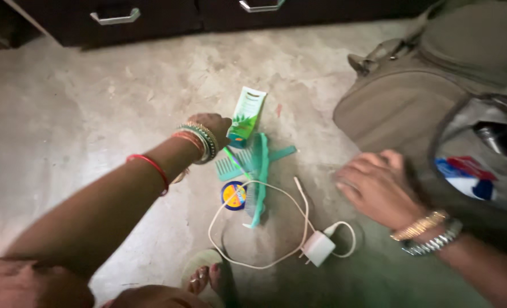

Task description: The person kneels on the floor and packs toiletries from the floor into a duffel bag, placing toothpaste, a comb, bottles, a charger with cable, and other small items into the bag's compartments and zipping them. Near the end the person opens the main compartment, rearranges clothes inside, and transfers items into a plastic bag.

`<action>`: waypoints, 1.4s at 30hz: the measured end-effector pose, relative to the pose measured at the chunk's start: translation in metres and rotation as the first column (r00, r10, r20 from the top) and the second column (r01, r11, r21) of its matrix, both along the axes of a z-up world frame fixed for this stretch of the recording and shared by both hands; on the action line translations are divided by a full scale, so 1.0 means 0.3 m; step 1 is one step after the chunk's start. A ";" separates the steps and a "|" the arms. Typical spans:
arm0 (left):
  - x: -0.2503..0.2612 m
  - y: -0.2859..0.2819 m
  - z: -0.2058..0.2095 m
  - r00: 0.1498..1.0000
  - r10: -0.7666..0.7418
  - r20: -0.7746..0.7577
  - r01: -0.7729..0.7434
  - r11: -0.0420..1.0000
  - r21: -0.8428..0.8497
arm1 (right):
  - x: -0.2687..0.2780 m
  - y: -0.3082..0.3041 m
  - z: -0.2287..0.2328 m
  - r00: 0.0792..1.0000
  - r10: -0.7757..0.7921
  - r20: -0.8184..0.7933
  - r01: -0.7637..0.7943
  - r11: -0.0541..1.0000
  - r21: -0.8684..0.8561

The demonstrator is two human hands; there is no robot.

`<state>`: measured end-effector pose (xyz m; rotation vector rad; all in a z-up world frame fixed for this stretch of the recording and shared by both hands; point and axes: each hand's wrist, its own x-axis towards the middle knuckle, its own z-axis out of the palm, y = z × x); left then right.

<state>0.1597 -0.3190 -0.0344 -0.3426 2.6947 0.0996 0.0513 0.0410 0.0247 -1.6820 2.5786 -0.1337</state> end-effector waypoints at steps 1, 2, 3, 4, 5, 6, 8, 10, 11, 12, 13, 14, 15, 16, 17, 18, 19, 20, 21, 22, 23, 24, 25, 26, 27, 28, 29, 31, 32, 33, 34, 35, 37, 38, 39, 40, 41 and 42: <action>0.017 -0.014 -0.036 0.992 0.127 0.002 -0.127 0.990 0.065 | 0.003 -0.061 -0.049 0.998 0.005 0.058 0.000 0.997 -0.081; 0.024 -0.025 -0.068 0.978 0.208 0.018 -0.209 0.976 0.064 | 0.005 -0.127 -0.091 0.994 0.013 0.112 0.006 0.986 -0.167; 0.019 -0.018 -0.100 0.957 0.288 0.034 -0.290 0.955 0.061 | 0.011 -0.192 -0.132 0.977 -0.078 0.200 0.109 0.983 -0.147; 0.019 -0.007 -0.131 0.932 0.360 0.054 -0.363 0.930 0.059 | 0.030 -0.253 -0.176 0.942 -0.175 0.288 0.215 0.970 -0.115; 0.026 -0.001 -0.159 0.933 0.359 0.028 -0.360 0.932 0.051 | 0.055 -0.307 -0.219 0.868 -0.200 0.455 0.303 0.938 -0.166; 0.031 0.013 -0.187 0.935 0.355 0.005 -0.355 0.934 0.047 | 0.087 -0.350 -0.258 0.765 -0.207 0.610 0.398 0.897 -0.195; 0.024 0.035 -0.231 0.934 0.357 -0.029 -0.355 0.933 0.050 | 0.142 -0.395 -0.318 0.610 -0.210 0.764 0.506 0.846 -0.171; 0.007 0.047 -0.261 0.928 0.368 -0.052 -0.364 0.929 0.064 | 0.189 -0.412 -0.360 0.552 -0.243 0.798 0.528 0.843 -0.108; -0.004 0.044 -0.271 0.929 0.360 -0.086 -0.355 0.933 0.062 | 0.200 -0.410 -0.371 0.573 -0.237 0.785 0.513 0.850 -0.118; -0.019 0.038 -0.280 0.928 0.353 -0.119 -0.348 0.935 0.060 | 0.208 -0.404 -0.379 0.593 -0.231 0.771 0.497 0.858 -0.125; -0.030 0.030 -0.287 0.926 0.346 -0.151 -0.341 0.938 0.058 | 0.208 -0.398 -0.386 0.613 -0.225 0.758 0.481 0.867 -0.132; -0.040 0.020 -0.296 0.923 0.358 -0.141 -0.352 0.934 0.064 | 0.198 -0.389 -0.390 0.633 -0.220 0.742 0.493 0.854 -0.167; -0.058 0.000 -0.302 0.920 0.370 -0.131 -0.363 0.929 0.069 | 0.183 -0.380 -0.394 0.653 -0.217 0.726 0.503 0.840 -0.201; -0.072 -0.017 -0.312 0.919 0.377 -0.116 -0.371 0.926 0.075 | 0.175 -0.367 -0.396 0.669 -0.218 0.711 0.517 0.824 -0.233; -0.085 -0.047 -0.319 0.884 0.454 -0.111 -0.424 0.879 0.218 | 0.158 -0.361 -0.398 0.656 -0.193 0.730 0.537 0.799 -0.272; -0.092 -0.088 -0.323 0.845 0.527 -0.092 -0.468 0.811 0.351 | 0.142 -0.364 -0.401 0.642 -0.164 0.749 0.558 0.770 -0.310; -0.095 -0.108 -0.329 0.801 0.596 -0.062 -0.501 0.723 0.476 | 0.133 -0.365 -0.400 0.629 -0.134 0.765 0.579 0.738 -0.347; -0.094 -0.120 -0.333 0.799 0.590 -0.115 -0.483 0.744 0.462 | 0.126 -0.372 -0.398 0.621 -0.189 0.761 0.611 0.724 -0.319; -0.090 -0.128 -0.334 0.795 0.583 -0.168 -0.466 0.764 0.447 | 0.126 -0.378 -0.395 0.610 -0.243 0.754 0.642 0.709 -0.291; -0.092 -0.131 -0.331 0.789 0.572 -0.226 -0.447 0.785 0.429 | 0.125 -0.387 -0.390 0.599 -0.294 0.744 0.672 0.690 -0.268; -0.088 -0.124 -0.327 0.808 0.539 -0.237 -0.409 0.804 0.432 | 0.130 -0.400 -0.388 0.604 -0.284 0.745 0.664 0.696 -0.273; -0.082 -0.106 -0.324 0.825 0.506 -0.252 -0.370 0.820 0.436 | 0.135 -0.414 -0.386 0.611 -0.273 0.743 0.654 0.704 -0.279; -0.075 -0.091 -0.318 0.840 0.473 -0.266 -0.330 0.835 0.440 | 0.142 -0.425 -0.384 0.618 -0.263 0.741 0.643 0.710 -0.285; -0.071 -0.074 -0.313 0.848 0.472 -0.241 -0.333 0.828 0.451 | 0.149 -0.433 -0.382 0.620 -0.271 0.736 0.631 0.730 -0.263; -0.073 -0.048 -0.309 0.856 0.470 -0.216 -0.335 0.822 0.461 | 0.161 -0.438 -0.382 0.623 -0.280 0.731 0.618 0.749 -0.240; -0.075 -0.022 -0.307 0.861 0.473 -0.188 -0.343 0.812 0.472 | 0.172 -0.437 -0.383 0.625 -0.287 0.726 0.601 0.770 -0.213; -0.080 0.000 -0.306 0.872 0.454 -0.182 -0.327 0.818 0.472 | 0.180 -0.436 -0.385 0.629 -0.290 0.721 0.593 0.779 -0.204; -0.103 0.039 -0.313 0.894 0.415 -0.170 -0.297 0.831 0.471 | 0.187 -0.431 -0.391 0.637 -0.294 0.712 0.575 0.797 -0.185; -0.116 0.053 -0.321 0.917 0.250 -0.310 -0.122 0.918 0.377 | 0.192 -0.427 -0.394 0.628 -0.289 0.722 0.575 0.798 -0.181; -0.129 0.066 -0.333 0.901 0.066 -0.428 0.051 0.965 0.257 | 0.196 -0.423 -0.396 0.619 -0.285 0.732 0.576 0.798 -0.176; -0.144 0.081 -0.350 0.846 -0.128 -0.518 0.218 0.969 0.116 | 0.200 -0.415 -0.398 0.609 -0.282 0.741 0.578 0.797 -0.172; -0.162 0.095 -0.369 0.879 -0.191 -0.437 0.250 0.965 0.080 | 0.207 -0.406 -0.400 0.612 -0.285 0.738 0.573 0.803 -0.166; -0.196 0.110 -0.407 0.915 -0.308 -0.260 0.323 0.946 0.016 | 0.219 -0.389 -0.399 0.618 -0.292 0.730 0.565 0.811 -0.154; -0.203 0.106 -0.426 0.932 -0.255 -0.256 0.287 0.953 0.094 | 0.223 -0.379 -0.398 0.614 -0.285 0.737 0.575 0.800 -0.170; -0.204 0.093 -0.442 0.948 -0.202 -0.247 0.248 0.954 0.171 | 0.223 -0.368 -0.396 0.609 -0.277 0.743 0.586 0.789 -0.186; -0.203 0.075 -0.454 0.960 -0.153 -0.233 0.211 0.946 0.246 | 0.219 -0.362 -0.392 0.604 -0.271 0.750 0.598 0.776 -0.202; -0.205 0.050 -0.461 0.949 -0.104 -0.298 0.185 0.949 0.257 | 0.218 -0.355 -0.387 0.570 -0.285 0.771 0.632 0.751 -0.191; -0.205 0.017 -0.463 0.932 -0.054 -0.358 0.158 0.950 0.268 | 0.215 -0.351 -0.383 0.533 -0.295 0.793 0.665 0.725 -0.178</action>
